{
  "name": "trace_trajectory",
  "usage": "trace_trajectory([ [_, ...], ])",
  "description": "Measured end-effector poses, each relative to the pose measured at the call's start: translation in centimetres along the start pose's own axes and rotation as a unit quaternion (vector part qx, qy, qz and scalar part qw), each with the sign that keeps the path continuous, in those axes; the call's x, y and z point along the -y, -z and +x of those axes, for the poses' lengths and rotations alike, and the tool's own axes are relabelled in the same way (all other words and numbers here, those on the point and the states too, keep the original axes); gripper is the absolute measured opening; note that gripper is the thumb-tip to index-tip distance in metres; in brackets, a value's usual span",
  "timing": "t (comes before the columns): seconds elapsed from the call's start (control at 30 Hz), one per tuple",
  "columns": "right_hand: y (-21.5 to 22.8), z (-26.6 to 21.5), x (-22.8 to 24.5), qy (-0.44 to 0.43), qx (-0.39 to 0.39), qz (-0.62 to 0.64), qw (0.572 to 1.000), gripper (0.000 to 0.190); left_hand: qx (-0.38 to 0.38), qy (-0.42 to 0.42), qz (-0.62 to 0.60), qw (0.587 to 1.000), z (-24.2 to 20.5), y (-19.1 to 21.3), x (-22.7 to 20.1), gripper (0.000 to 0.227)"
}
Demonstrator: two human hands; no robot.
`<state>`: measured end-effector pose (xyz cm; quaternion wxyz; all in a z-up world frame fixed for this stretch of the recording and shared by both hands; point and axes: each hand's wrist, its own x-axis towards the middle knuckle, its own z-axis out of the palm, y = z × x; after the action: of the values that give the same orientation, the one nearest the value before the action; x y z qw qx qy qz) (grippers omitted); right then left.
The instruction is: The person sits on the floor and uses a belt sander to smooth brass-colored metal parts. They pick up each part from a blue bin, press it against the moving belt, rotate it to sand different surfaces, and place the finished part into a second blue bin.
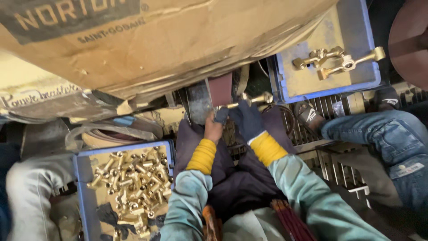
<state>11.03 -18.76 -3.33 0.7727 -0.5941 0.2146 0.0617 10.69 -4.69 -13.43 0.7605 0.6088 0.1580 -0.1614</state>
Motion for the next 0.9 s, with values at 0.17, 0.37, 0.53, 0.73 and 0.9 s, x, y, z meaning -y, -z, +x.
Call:
trace_trajectory([
  [0.17,0.2,-1.3,-0.8,0.239,-0.006,-0.420,0.875,0.020,0.015,0.000,0.008,1.000,0.5,0.5,-0.2,0.028],
  [0.37,0.6,-4.1,0.5,-0.102,0.048,0.315,0.942,0.023,0.053,-0.134,0.104,0.984,-4.2,1.2,-3.8,0.032],
  [0.53,3.7,-9.1,2.2,-0.089,0.099,0.184,0.974,0.027,0.215,-0.268,0.463,0.817,-15.0,0.9,-5.0,0.058],
  [0.73,7.1,-12.3,6.0,-0.071,0.277,-0.060,0.956,0.049,0.203,-0.161,0.129,0.957,-12.7,2.6,-7.8,0.056],
  [0.9,8.0,-11.4,7.1,-0.151,0.452,-0.086,0.875,0.054,0.319,-0.101,0.044,0.941,-11.6,3.8,-5.7,0.054],
])
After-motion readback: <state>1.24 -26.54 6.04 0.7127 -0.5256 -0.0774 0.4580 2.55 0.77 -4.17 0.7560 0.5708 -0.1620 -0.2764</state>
